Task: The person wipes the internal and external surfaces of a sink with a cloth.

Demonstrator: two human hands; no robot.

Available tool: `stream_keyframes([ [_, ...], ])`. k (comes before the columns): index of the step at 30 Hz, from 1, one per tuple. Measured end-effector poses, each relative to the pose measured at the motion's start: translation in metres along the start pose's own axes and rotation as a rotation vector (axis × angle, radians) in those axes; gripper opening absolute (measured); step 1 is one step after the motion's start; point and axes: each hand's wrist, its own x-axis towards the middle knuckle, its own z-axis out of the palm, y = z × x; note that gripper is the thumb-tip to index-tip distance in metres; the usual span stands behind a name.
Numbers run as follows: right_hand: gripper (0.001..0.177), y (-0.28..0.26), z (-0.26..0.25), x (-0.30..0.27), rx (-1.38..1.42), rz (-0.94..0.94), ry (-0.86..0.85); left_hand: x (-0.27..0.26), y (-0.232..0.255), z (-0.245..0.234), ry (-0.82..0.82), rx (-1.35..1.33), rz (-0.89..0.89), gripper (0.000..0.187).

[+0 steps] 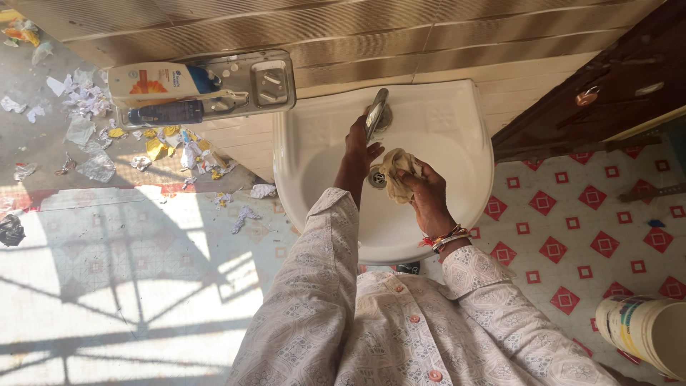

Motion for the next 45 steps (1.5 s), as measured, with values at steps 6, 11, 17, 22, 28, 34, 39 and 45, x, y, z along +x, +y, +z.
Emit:
stream_keyframes([
  [6,0.046,-0.002,-0.003,-0.001,-0.013,0.009,0.012,0.027,-0.019,-0.021,-0.089,-0.083,-0.002,0.061],
  [11,0.049,-0.001,-0.005,0.002,-0.014,-0.002,0.038,0.038,-0.028,-0.033,-0.173,0.131,0.248,0.062],
  [17,0.050,-0.002,-0.009,0.001,-0.014,0.003,0.021,0.036,-0.019,-0.026,-0.060,0.047,-0.015,0.063],
  [22,0.053,0.000,-0.012,0.001,-0.010,0.027,0.035,0.015,-0.011,-0.021,-0.027,0.110,-0.050,0.068],
  [28,0.056,0.004,-0.018,0.000,-0.028,0.012,0.042,-0.002,-0.003,-0.016,-0.144,-0.054,-0.064,0.072],
  [34,0.055,0.001,-0.026,-0.004,-0.037,0.026,0.075,0.018,-0.019,-0.014,-0.145,-0.240,-0.122,0.072],
  [39,0.054,0.007,-0.029,-0.002,-0.015,0.012,0.069,0.017,-0.040,-0.041,-0.271,-0.165,0.153,0.074],
  [45,0.055,0.014,-0.026,0.007,-0.053,0.074,0.070,-0.009,-0.009,-0.022,-0.171,0.082,0.026,0.085],
])
